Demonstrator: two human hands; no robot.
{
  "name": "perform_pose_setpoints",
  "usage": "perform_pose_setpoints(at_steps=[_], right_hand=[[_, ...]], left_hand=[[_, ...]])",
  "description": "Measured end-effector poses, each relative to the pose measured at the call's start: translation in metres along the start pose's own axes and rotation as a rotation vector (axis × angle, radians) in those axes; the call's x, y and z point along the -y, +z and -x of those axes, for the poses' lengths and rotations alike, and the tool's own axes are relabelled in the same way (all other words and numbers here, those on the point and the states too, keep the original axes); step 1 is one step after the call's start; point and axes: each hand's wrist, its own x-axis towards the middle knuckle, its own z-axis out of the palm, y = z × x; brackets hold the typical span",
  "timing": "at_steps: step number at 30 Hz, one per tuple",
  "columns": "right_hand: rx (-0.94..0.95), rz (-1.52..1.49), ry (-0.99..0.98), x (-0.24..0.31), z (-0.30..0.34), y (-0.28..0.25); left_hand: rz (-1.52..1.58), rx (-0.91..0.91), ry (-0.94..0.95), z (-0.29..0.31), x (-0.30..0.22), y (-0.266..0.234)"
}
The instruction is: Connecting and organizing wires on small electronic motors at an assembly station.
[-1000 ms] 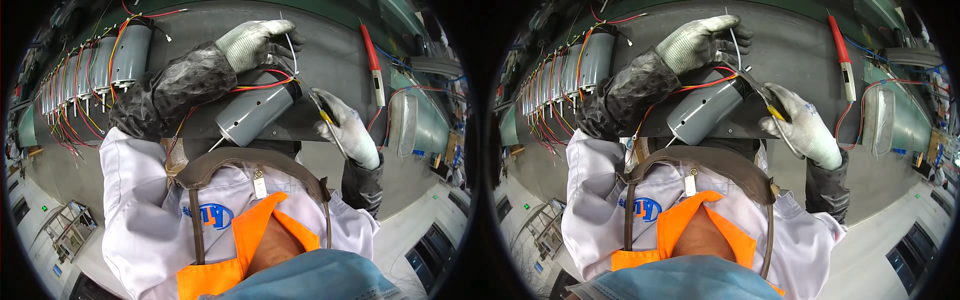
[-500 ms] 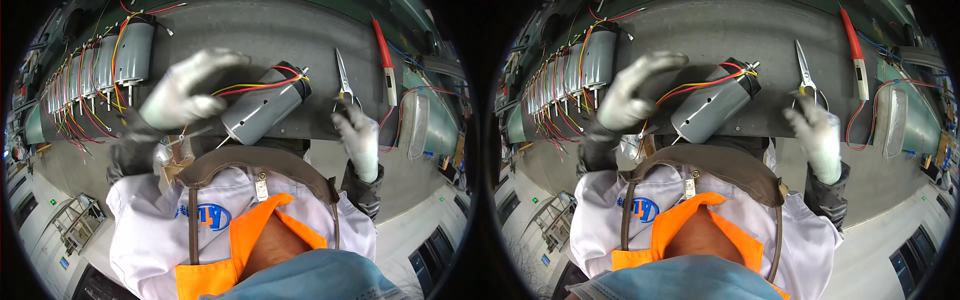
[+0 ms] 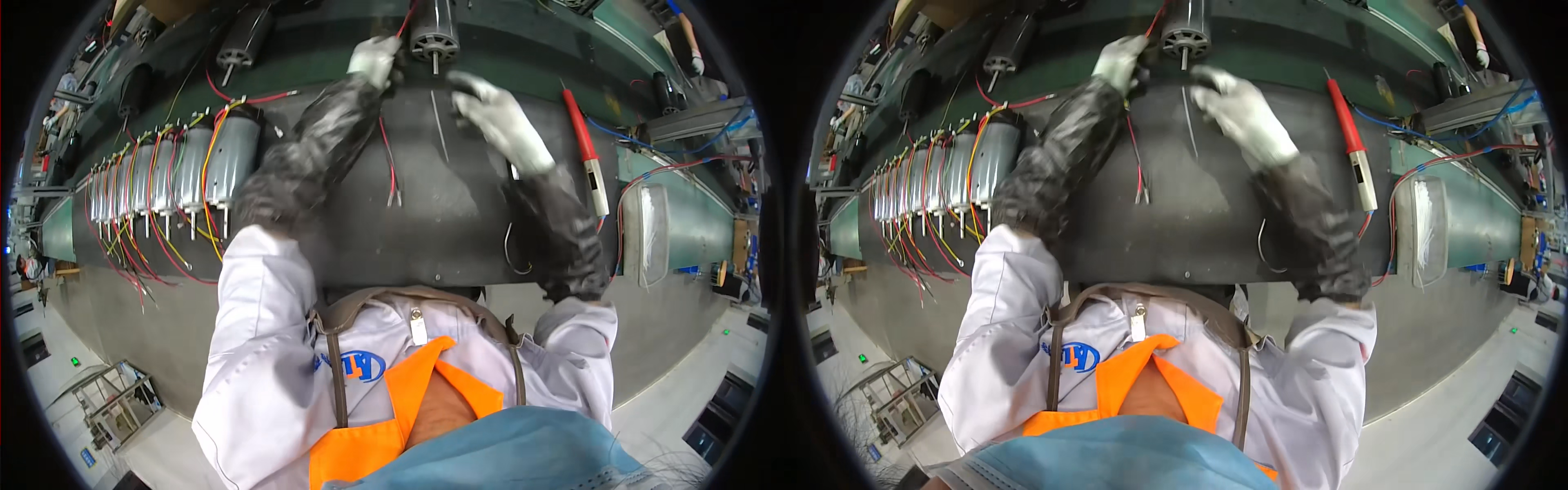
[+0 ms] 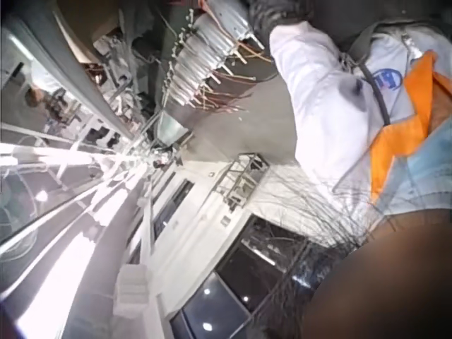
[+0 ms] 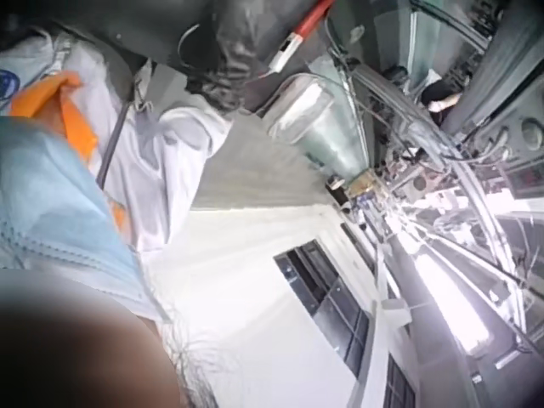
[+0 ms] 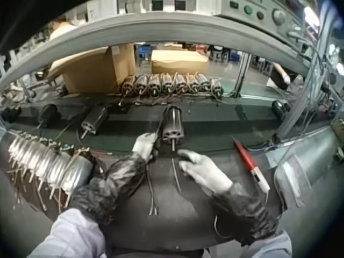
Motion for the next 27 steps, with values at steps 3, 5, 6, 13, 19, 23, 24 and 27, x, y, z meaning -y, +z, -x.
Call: perform_pose_setpoints(at_steps=[3,5,6,13,19,23,24,27], right_hand=[[-0.221,-0.066,-0.051,0.005,0.069,-0.024],[-0.467,-0.101,0.038,-0.005,0.113,-0.059],[-0.601,-0.082,0.115,-0.014,0.129,-0.081],[-0.809,-0.319,-0.168,-0.056,0.140,-0.170],[0.203,-0.090,0.206,-0.002,0.108,-0.037],[0.203,0.195,-0.383,-0.024,0.121,0.028],[0.198,0.197,-0.379,-0.018,0.126,0.036],[-0.135,-0.136,-0.357,0.007,0.138,0.053]], left_hand=[[0.192,0.082,0.018,0.056,-0.003,-0.023],[0.220,0.109,-0.012,0.086,0.007,-0.033],[0.231,0.101,-0.040,0.105,0.010,-0.036],[0.401,0.435,-0.273,0.168,0.024,0.000],[0.474,0.495,-0.201,0.174,0.008,0.004],[0.526,0.413,-0.111,0.179,0.000,0.011],[0.568,0.391,-0.077,0.179,0.000,0.016],[0.614,0.387,-0.073,0.177,0.002,0.025]])
